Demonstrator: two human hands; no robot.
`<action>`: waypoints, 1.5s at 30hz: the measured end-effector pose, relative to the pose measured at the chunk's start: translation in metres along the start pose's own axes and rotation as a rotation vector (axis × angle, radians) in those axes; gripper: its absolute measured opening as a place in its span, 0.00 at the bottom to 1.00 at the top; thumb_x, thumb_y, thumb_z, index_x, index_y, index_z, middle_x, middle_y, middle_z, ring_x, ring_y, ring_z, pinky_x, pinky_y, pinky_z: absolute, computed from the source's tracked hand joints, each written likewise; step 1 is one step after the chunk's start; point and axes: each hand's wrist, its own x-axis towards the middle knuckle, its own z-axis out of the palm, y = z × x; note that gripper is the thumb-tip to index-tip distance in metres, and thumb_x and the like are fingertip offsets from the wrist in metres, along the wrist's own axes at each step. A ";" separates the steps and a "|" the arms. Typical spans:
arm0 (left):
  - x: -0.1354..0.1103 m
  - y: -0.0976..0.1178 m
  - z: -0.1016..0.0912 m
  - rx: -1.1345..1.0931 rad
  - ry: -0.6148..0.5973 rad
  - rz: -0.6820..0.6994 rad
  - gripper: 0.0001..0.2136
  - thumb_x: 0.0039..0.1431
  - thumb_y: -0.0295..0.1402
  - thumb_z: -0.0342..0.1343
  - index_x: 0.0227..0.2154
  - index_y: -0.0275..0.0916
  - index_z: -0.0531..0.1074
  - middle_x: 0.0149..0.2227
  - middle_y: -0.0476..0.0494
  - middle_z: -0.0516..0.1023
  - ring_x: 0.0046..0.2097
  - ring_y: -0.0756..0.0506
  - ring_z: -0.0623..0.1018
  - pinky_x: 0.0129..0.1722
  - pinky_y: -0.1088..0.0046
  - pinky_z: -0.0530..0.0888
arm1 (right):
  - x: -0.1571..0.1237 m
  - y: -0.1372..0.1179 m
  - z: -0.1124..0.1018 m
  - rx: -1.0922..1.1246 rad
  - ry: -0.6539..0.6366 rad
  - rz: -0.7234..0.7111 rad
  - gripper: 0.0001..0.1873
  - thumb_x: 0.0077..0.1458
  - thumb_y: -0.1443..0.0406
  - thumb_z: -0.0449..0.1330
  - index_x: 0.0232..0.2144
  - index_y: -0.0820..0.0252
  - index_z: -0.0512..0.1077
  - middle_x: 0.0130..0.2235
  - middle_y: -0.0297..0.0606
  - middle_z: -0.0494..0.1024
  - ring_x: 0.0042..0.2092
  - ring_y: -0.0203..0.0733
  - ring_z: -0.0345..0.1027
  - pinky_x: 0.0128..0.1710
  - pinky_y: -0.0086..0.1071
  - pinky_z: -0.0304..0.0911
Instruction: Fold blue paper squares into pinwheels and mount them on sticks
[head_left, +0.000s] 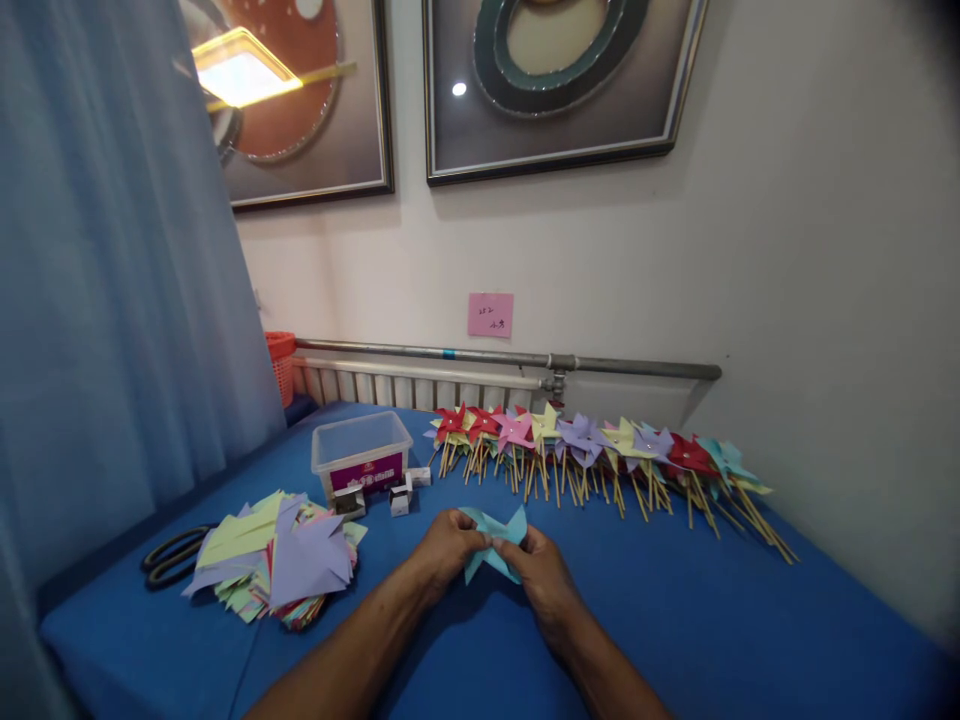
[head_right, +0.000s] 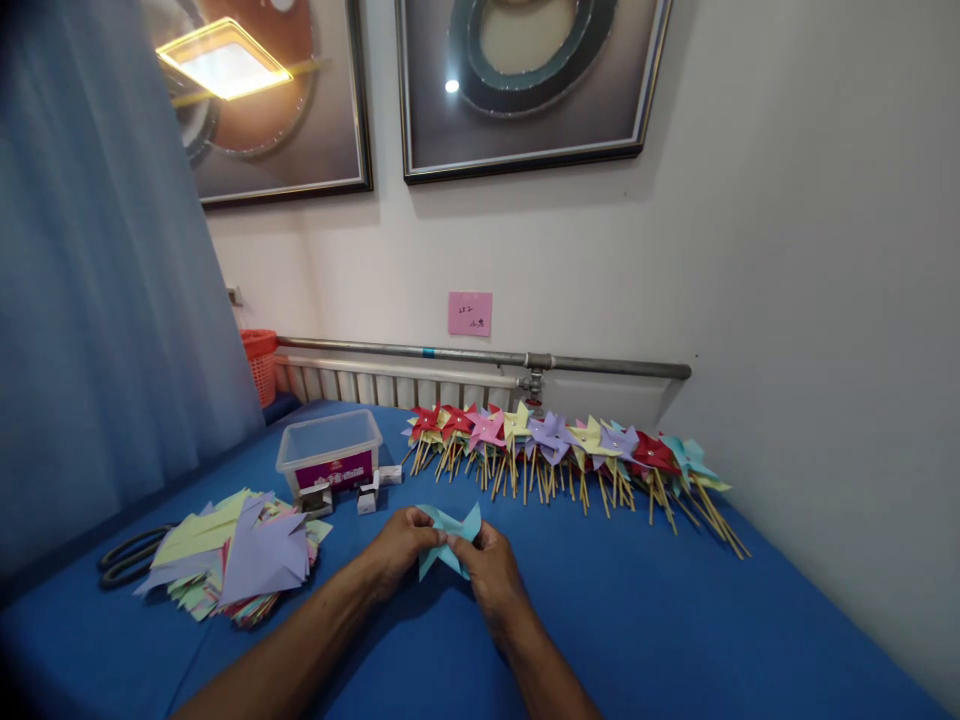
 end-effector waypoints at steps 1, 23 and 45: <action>0.000 0.000 0.000 -0.007 -0.002 -0.001 0.10 0.37 0.34 0.67 0.21 0.33 0.75 0.21 0.48 0.74 0.22 0.52 0.68 0.26 0.74 0.62 | 0.001 0.001 0.000 -0.009 0.004 0.000 0.24 0.39 0.52 0.74 0.36 0.62 0.81 0.34 0.42 0.85 0.35 0.49 0.78 0.36 0.36 0.69; -0.001 0.002 -0.002 -0.024 -0.041 0.021 0.12 0.40 0.39 0.65 0.19 0.35 0.73 0.18 0.49 0.70 0.21 0.53 0.64 0.25 0.74 0.59 | -0.001 0.007 -0.001 -0.109 0.019 -0.092 0.23 0.44 0.49 0.72 0.37 0.60 0.81 0.35 0.42 0.85 0.39 0.52 0.78 0.41 0.40 0.71; 0.008 -0.006 -0.014 -0.141 -0.024 0.064 0.27 0.49 0.59 0.65 0.19 0.38 0.66 0.17 0.53 0.63 0.22 0.53 0.60 0.25 0.72 0.56 | -0.003 0.006 0.003 -0.108 0.059 -0.047 0.14 0.44 0.56 0.69 0.32 0.58 0.78 0.28 0.34 0.80 0.32 0.43 0.71 0.35 0.34 0.66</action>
